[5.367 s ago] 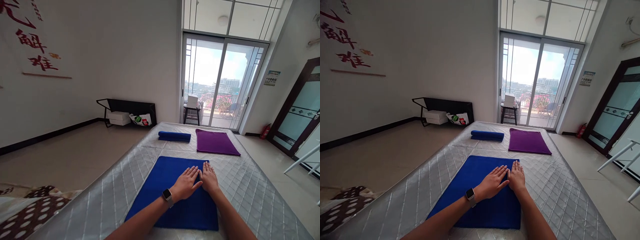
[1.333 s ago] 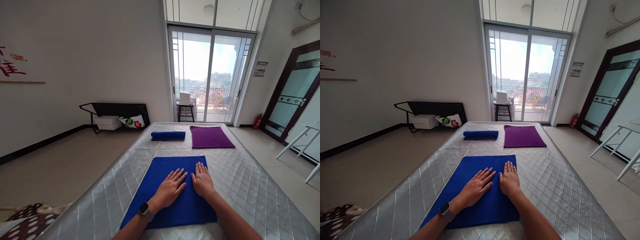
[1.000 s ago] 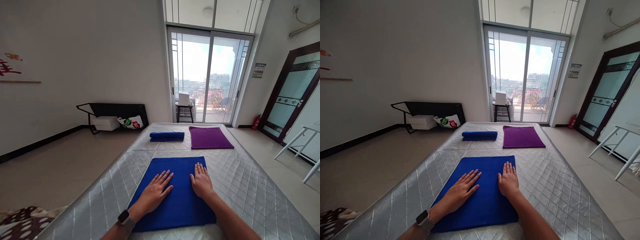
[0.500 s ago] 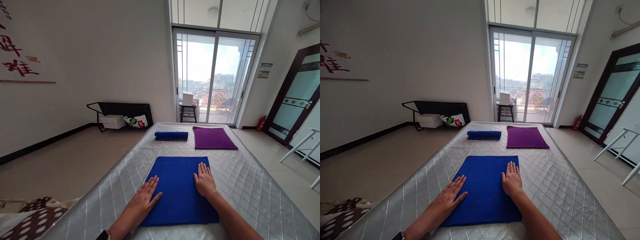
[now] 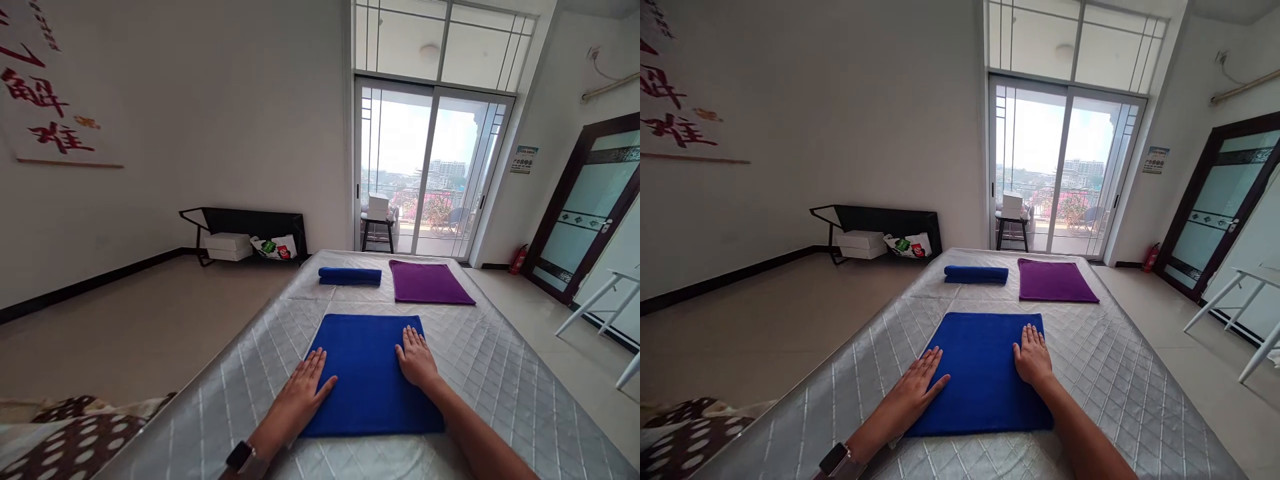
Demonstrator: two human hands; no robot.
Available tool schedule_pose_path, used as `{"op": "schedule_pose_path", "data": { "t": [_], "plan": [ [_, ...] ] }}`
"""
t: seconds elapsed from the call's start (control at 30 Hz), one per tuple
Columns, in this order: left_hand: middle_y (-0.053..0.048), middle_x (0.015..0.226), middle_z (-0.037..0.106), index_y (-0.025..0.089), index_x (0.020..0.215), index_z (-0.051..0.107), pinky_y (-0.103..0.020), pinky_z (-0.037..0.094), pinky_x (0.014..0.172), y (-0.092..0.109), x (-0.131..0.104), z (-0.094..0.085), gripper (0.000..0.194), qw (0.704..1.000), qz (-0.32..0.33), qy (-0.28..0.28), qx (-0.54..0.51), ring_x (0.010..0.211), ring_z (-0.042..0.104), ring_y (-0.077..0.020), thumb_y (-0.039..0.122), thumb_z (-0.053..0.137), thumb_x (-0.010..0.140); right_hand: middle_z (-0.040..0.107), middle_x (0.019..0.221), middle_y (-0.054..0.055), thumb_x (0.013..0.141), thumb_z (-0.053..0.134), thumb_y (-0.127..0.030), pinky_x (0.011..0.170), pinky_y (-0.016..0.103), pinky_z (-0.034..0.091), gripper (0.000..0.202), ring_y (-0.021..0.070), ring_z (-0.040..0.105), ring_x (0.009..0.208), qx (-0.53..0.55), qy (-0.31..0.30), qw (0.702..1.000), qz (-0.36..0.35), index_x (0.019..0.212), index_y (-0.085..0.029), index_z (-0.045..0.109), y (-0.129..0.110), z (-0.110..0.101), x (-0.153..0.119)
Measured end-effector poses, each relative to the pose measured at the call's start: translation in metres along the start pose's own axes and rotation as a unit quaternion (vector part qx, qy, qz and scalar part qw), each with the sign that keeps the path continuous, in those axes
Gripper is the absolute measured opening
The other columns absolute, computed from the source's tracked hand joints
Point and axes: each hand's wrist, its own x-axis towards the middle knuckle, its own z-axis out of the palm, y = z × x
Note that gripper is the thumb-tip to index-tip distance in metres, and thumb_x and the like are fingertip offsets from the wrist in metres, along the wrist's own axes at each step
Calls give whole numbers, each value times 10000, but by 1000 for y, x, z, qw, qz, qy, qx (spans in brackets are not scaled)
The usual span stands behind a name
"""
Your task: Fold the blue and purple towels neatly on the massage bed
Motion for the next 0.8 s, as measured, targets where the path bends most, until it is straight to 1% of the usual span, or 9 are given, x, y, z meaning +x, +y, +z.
{"op": "schedule_pose_path", "data": {
  "t": [0.13, 0.27, 0.37, 0.47, 0.6, 0.67, 0.7, 0.73, 0.8],
  "plan": [
    [-141, 1592, 286, 91, 1519, 317, -454, 252, 1208, 0, -1, 3, 720, 1000, 0, 9, 4, 1485, 245, -266, 566, 247, 983, 184, 1619, 141, 994, 220, -356, 1222, 362, 106, 648, 231, 138, 1510, -18, 7, 1000, 20, 1533, 5, 228, -4, -3, -17],
    [-143, 1582, 321, 97, 1511, 344, -455, 259, 1205, -2, 0, 10, 702, 1000, -1, 21, 1, 1480, 262, -266, 550, 252, 983, 166, 1624, 122, 994, 238, -376, 1225, 353, 104, 652, 220, 135, 1510, -23, 5, 999, 43, 1540, -20, 225, -6, 5, -46],
    [-149, 1580, 326, 87, 1505, 353, -447, 267, 1203, -4, 0, 11, 712, 1000, 11, 20, -3, 1472, 283, -265, 559, 253, 980, 173, 1623, 118, 991, 255, -386, 1226, 352, 113, 654, 221, 149, 1508, -14, 1, 998, 58, 1540, -30, 235, -8, 11, -58],
    [-155, 1576, 327, 82, 1501, 358, -453, 278, 1199, -6, -1, 4, 717, 1000, 16, 13, -5, 1466, 297, -268, 563, 259, 979, 180, 1620, 126, 989, 259, -381, 1226, 361, 114, 653, 226, 153, 1507, -9, 8, 998, 58, 1538, -27, 239, -9, 13, -60],
    [-176, 1560, 344, 62, 1481, 390, -474, 307, 1186, -2, 0, -14, 719, 1000, -6, 4, 0, 1455, 316, -289, 563, 286, 976, 187, 1616, 126, 986, 261, -365, 1226, 356, 118, 648, 222, 163, 1505, -3, 16, 999, 52, 1535, -21, 241, -8, 15, -57],
    [-160, 1557, 359, 93, 1480, 405, -471, 325, 1180, 10, 3, -23, 692, 1000, 3, 21, -1, 1450, 330, -283, 559, 282, 984, 191, 1614, 128, 987, 262, -366, 1225, 353, 122, 647, 223, 165, 1504, 0, 24, 999, 45, 1532, -17, 247, -7, 16, -57],
    [-149, 1555, 368, 109, 1481, 409, -461, 337, 1175, 21, 6, -27, 683, 999, 17, 28, -3, 1447, 339, -276, 563, 277, 987, 192, 1613, 130, 989, 259, -369, 1225, 355, 122, 647, 224, 163, 1505, -1, 27, 999, 40, 1531, -15, 250, -6, 17, -57],
    [-139, 1553, 379, 122, 1481, 411, -446, 351, 1169, 34, 8, -30, 682, 999, 40, 32, -7, 1443, 348, -268, 573, 273, 988, 194, 1613, 133, 992, 253, -371, 1225, 358, 123, 646, 226, 161, 1505, -2, 31, 999, 36, 1531, -14, 250, -6, 17, -57],
    [-126, 1542, 405, 138, 1482, 412, -419, 374, 1157, 68, 16, -33, 687, 994, 103, 34, -17, 1436, 364, -254, 593, 273, 986, 197, 1612, 139, 997, 242, -373, 1224, 369, 130, 643, 232, 161, 1505, -8, 34, 999, 30, 1531, -14, 249, -5, 19, -57]
  ]
}}
